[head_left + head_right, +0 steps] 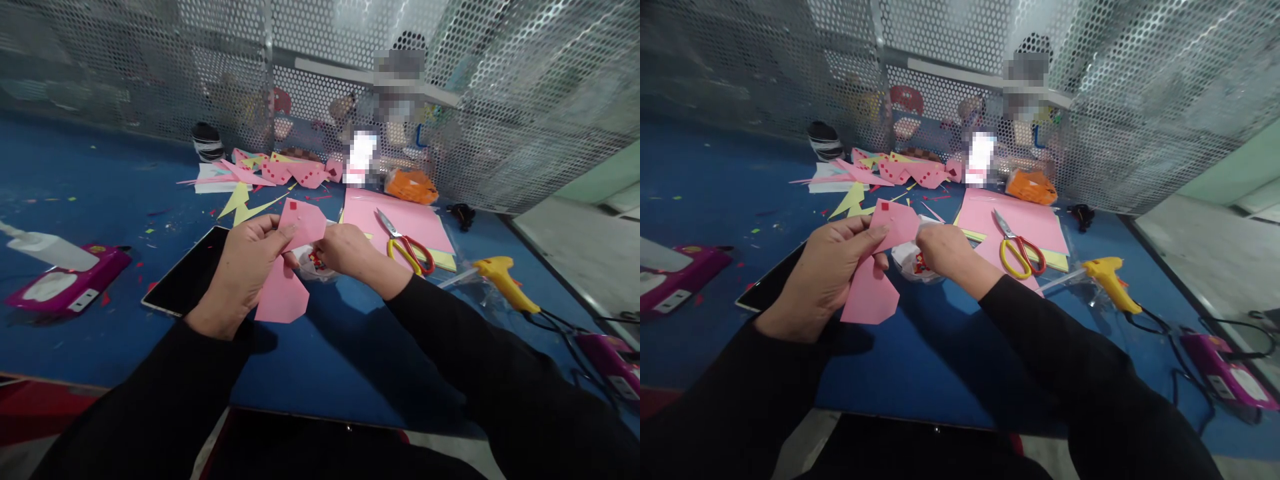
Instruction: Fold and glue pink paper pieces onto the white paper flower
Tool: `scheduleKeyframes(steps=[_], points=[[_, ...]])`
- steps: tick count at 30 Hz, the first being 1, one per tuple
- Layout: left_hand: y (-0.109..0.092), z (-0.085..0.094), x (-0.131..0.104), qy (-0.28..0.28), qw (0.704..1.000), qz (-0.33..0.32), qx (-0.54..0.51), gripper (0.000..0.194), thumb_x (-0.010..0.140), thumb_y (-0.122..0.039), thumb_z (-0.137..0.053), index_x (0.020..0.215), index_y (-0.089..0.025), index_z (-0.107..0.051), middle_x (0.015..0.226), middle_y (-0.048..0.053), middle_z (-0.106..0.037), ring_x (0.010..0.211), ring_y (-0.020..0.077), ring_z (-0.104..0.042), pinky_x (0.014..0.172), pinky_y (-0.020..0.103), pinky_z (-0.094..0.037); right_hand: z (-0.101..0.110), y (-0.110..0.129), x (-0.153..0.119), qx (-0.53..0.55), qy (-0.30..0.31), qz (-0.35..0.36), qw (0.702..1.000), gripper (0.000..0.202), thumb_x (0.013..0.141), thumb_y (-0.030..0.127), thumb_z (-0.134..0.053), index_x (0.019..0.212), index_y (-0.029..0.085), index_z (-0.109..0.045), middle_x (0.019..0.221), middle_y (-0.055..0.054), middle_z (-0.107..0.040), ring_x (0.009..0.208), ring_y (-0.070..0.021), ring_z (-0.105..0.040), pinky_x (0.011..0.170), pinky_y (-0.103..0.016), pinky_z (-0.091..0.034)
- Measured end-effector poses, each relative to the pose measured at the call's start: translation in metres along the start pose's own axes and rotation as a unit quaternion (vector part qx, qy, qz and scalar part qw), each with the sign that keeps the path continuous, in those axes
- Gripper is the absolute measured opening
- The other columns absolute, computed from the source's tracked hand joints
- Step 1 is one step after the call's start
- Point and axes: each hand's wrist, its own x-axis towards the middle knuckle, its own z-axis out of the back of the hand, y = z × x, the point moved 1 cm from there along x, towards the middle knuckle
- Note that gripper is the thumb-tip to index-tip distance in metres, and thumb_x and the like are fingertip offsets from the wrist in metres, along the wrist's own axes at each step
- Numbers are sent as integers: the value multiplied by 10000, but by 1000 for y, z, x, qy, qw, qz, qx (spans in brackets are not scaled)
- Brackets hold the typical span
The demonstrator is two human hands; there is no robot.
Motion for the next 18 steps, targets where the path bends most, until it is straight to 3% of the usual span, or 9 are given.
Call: scheduleKeyframes(steps=[8,14,16,18], points=[[1,1,0,7,1000,-1,16,145,770,-282,-716,849,-163,-688,469,-23,-602,365,90,-491,395,190,-403,-4,-9,-1,63,-26,-30,997,133,777,118,-583,735,175,-696,662,-59,-602,640,-166,-533,580,-310,-265],[1,1,0,-3,1000,1,20,156,761,-301,-718,833,-167,-685,476,-24,-591,381,99,-496,402,205,-414,4,-17,-5,152,-57,-36,986,117,796,129,-553,771,183,-654,708,-25,-633,642,-129,-512,581,-276,-302],[1,1,1,-10,1000,-1,18,158,754,-304,-721,818,-165,-679,484,-26,-588,383,99,-493,397,207,-412,8,-20,-7,203,-68,-44,976,123,820,144,-526,788,181,-638,709,-14,-646,636,-120,-531,584,-258,-338],[1,1,1,-11,1000,-3,17,164,753,-312,-720,810,-166,-671,483,-28,-587,375,100,-488,389,208,-403,11,-22,-12,313,-80,-60,944,108,821,156,-522,802,176,-626,705,-7,-657,628,-112,-561,590,-245,-379]])
